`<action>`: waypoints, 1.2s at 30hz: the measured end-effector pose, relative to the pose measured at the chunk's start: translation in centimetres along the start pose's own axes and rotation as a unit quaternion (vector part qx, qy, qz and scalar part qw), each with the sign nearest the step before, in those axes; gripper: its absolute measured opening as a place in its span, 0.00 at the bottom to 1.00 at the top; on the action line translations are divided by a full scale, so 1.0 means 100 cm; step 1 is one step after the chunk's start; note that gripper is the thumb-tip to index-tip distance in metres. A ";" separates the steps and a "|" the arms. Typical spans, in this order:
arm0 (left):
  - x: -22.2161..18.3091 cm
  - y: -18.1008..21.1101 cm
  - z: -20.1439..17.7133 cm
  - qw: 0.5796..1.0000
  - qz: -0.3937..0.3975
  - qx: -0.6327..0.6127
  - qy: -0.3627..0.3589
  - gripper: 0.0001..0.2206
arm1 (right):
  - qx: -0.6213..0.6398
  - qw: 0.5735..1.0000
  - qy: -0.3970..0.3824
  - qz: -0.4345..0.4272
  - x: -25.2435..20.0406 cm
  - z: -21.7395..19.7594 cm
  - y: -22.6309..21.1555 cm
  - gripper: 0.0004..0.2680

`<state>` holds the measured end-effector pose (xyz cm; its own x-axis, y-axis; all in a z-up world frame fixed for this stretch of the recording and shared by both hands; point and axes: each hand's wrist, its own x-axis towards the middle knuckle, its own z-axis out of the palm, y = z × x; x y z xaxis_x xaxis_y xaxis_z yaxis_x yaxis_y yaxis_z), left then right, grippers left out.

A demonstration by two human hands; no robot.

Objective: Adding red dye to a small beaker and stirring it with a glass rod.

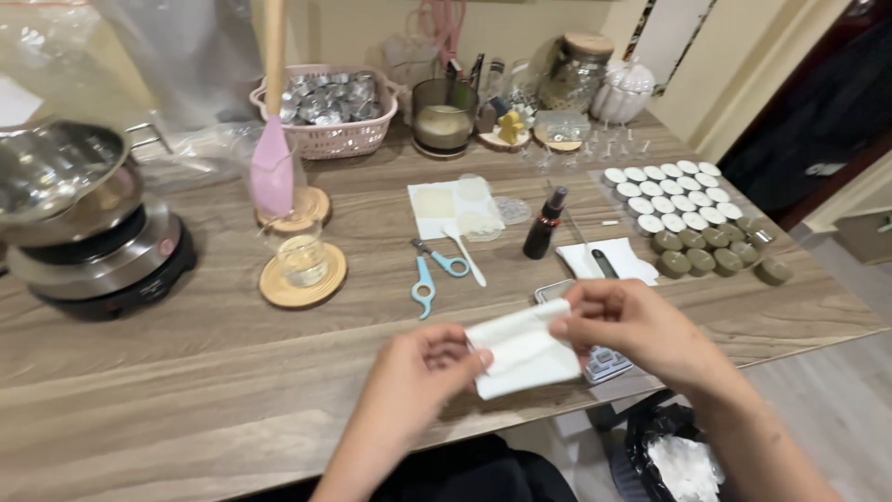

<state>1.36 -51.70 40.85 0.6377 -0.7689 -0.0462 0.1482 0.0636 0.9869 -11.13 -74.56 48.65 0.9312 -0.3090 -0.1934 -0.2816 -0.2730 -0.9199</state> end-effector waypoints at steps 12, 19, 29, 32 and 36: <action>0.040 0.024 0.078 0.994 -0.060 0.084 -0.028 0.14 | 0.066 0.994 0.083 0.035 -0.015 -0.075 0.068 0.07; 0.039 0.014 0.082 0.972 0.031 0.234 -0.005 0.10 | 0.076 0.957 0.273 0.063 -0.031 -0.128 0.095 0.08; 0.042 0.025 0.049 0.916 0.093 0.378 0.094 0.10 | -0.326 0.872 0.315 0.184 -0.023 -0.086 0.091 0.13; 0.037 0.030 0.023 0.893 0.126 0.407 0.143 0.09 | -0.412 0.834 0.356 0.089 -0.011 -0.068 0.067 0.13; 0.019 0.048 -0.002 0.884 0.112 0.412 0.190 0.09 | -0.377 0.852 0.352 -0.088 0.018 -0.020 0.017 0.11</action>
<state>3.39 -52.71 45.45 0.8118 -0.5173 0.2708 -0.5158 -0.4181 0.7478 -10.37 -77.36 47.41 0.6794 -0.5999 0.4225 -0.4672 -0.7977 -0.3813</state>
